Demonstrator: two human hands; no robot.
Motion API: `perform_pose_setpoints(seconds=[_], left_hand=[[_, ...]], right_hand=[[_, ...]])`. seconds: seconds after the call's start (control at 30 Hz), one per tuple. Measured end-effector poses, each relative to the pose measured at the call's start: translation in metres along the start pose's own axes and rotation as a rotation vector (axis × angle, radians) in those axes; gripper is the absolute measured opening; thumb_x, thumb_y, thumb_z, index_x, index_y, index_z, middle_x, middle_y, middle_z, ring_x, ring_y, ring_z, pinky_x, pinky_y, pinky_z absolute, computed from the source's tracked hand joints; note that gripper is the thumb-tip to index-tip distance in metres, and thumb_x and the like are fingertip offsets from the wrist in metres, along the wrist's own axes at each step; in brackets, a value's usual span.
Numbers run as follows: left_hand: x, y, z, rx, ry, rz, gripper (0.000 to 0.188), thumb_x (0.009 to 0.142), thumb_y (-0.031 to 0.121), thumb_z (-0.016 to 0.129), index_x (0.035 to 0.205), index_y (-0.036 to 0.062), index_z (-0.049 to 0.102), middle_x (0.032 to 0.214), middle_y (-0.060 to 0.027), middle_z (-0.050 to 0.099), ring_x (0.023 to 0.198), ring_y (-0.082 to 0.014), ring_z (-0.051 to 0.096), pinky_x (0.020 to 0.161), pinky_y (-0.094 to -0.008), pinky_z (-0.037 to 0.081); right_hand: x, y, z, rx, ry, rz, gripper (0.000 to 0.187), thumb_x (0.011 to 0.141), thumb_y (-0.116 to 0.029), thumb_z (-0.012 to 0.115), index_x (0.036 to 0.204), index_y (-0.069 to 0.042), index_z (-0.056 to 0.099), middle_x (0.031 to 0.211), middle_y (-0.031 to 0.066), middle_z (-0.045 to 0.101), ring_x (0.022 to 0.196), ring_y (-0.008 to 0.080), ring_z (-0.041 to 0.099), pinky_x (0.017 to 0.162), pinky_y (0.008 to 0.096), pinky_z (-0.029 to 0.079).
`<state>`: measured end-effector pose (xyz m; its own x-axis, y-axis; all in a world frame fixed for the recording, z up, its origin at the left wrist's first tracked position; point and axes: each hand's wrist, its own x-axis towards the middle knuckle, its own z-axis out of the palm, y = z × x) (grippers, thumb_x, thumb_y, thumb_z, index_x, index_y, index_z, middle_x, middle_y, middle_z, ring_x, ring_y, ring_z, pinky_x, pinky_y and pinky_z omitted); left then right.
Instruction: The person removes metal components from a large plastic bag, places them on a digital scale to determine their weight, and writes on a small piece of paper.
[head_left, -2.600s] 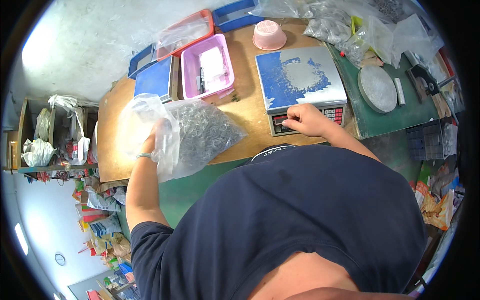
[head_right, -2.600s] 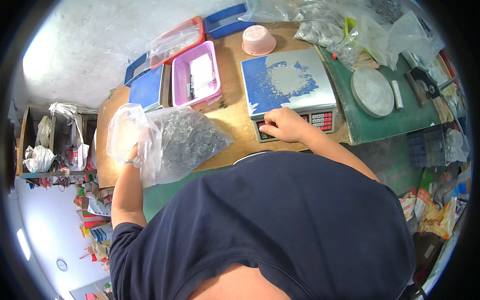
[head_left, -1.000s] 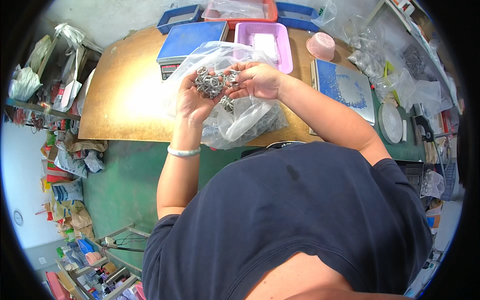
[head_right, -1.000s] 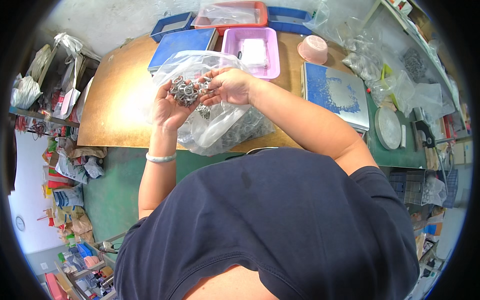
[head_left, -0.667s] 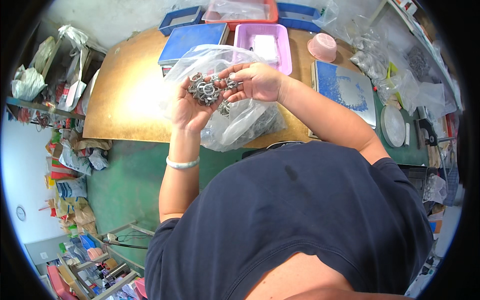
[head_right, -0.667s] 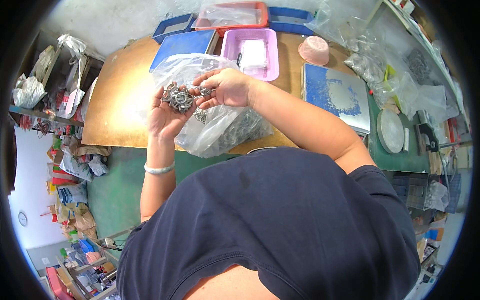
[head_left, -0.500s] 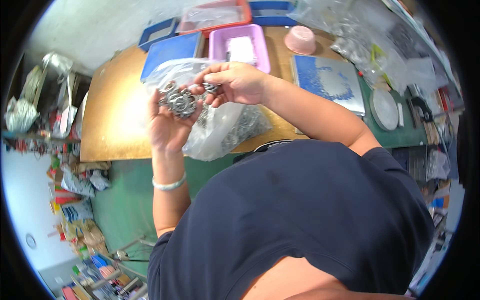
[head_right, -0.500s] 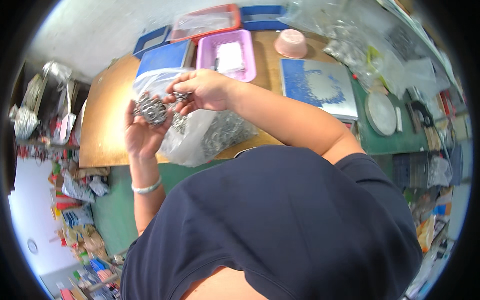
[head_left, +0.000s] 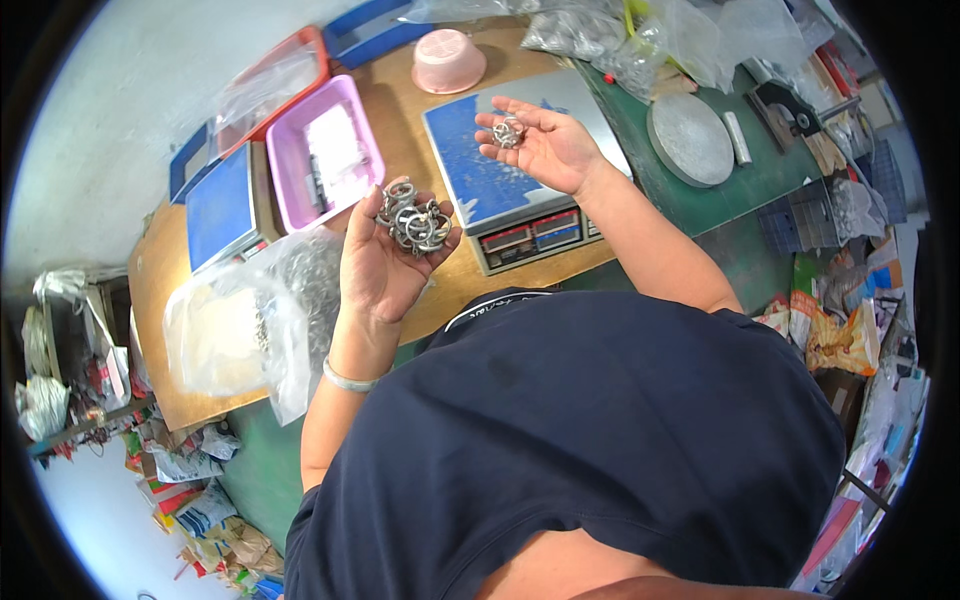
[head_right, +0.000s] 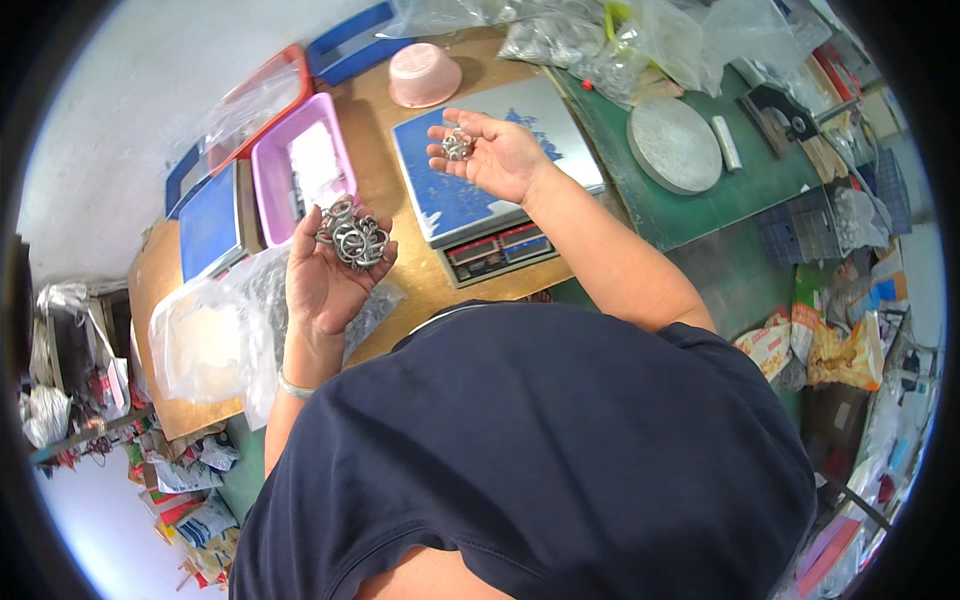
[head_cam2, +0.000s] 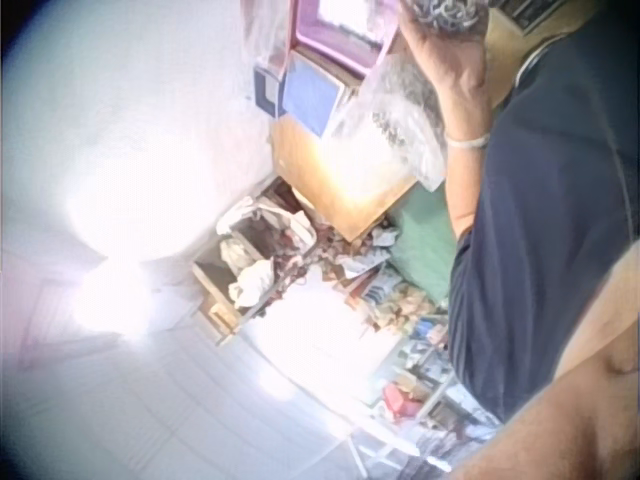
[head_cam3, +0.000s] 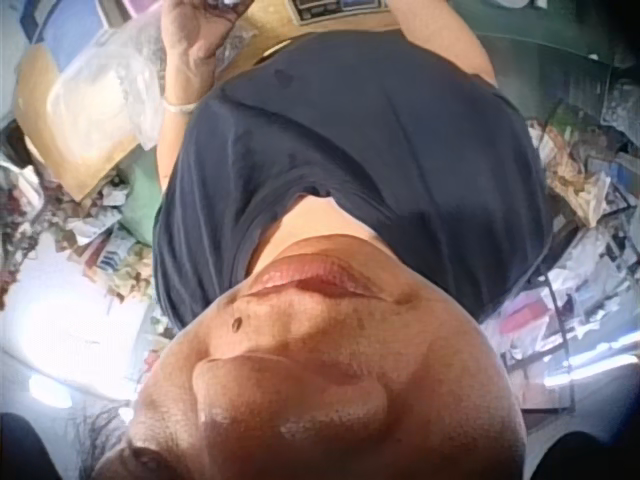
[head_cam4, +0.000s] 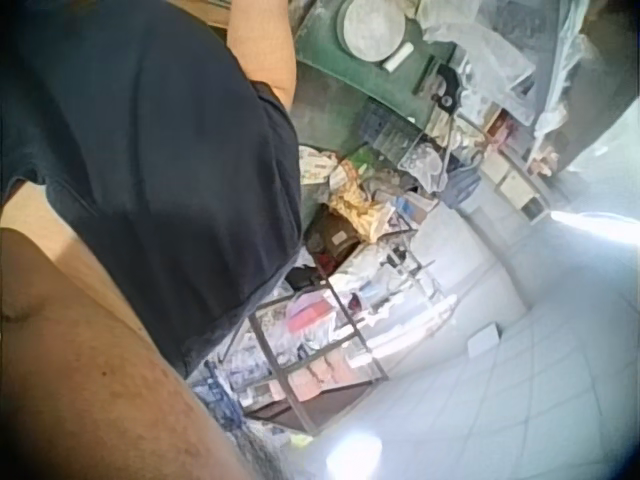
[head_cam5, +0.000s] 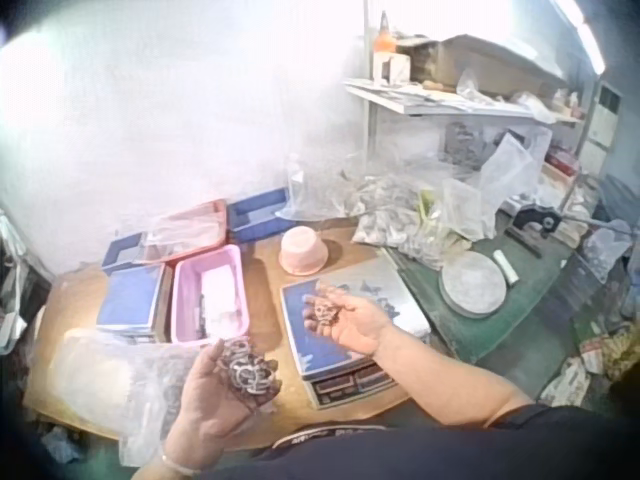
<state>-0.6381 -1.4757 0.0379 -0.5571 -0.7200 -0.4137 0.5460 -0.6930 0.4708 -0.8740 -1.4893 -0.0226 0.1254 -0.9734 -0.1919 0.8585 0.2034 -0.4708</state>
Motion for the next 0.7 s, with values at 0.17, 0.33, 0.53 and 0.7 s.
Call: perform_pose_setpoints(seconds=[0.17,0.33,0.53,0.7], left_hand=[[0.039,-0.029,-0.009,-0.069,0.022,-0.096,0.03,0.086,0.034,0.044,0.1,0.009,0.056,0.094,-0.0108,0.059,0.099,-0.032,0.052,0.08,-0.0472,0.045],[0.069,-0.046,-0.008,-0.029,0.052,-0.128,0.031,0.086,0.035,0.045,0.1,0.0095,0.055,0.094,-0.0103,0.059,0.098,-0.0301,0.053,0.08,-0.0459,0.045],[0.083,-0.056,-0.01,-0.028,0.099,-0.118,0.031,0.086,0.035,0.045,0.102,0.0094,0.054,0.094,-0.0104,0.059,0.096,-0.0301,0.054,0.08,-0.0458,0.045],[0.084,-0.058,-0.003,0.0,0.184,-0.086,0.029,0.085,0.035,0.047,0.1,0.0103,0.051,0.091,-0.0083,0.057,0.09,-0.0278,0.056,0.076,-0.0448,0.048]], right_hand=[[-0.005,-0.026,-0.051,-0.013,-0.089,-0.001,0.045,0.079,0.004,0.037,0.123,0.005,0.03,0.122,0.0235,0.039,0.106,0.0345,0.046,0.091,0.043,0.04],[-0.007,-0.039,-0.066,-0.035,-0.037,0.021,0.039,0.084,0.001,0.035,0.122,0.004,0.033,0.118,0.0189,0.045,0.105,0.0311,0.049,0.089,0.0415,0.042],[-0.002,-0.045,-0.078,0.019,-0.047,0.071,0.033,0.088,-0.004,0.036,0.12,0.002,0.04,0.114,0.016,0.049,0.102,0.0288,0.051,0.088,0.0402,0.044],[-0.002,-0.049,-0.072,0.03,-0.048,0.061,0.034,0.088,-0.006,0.037,0.121,0.002,0.038,0.116,0.0186,0.046,0.106,0.0303,0.048,0.09,0.0406,0.042]])
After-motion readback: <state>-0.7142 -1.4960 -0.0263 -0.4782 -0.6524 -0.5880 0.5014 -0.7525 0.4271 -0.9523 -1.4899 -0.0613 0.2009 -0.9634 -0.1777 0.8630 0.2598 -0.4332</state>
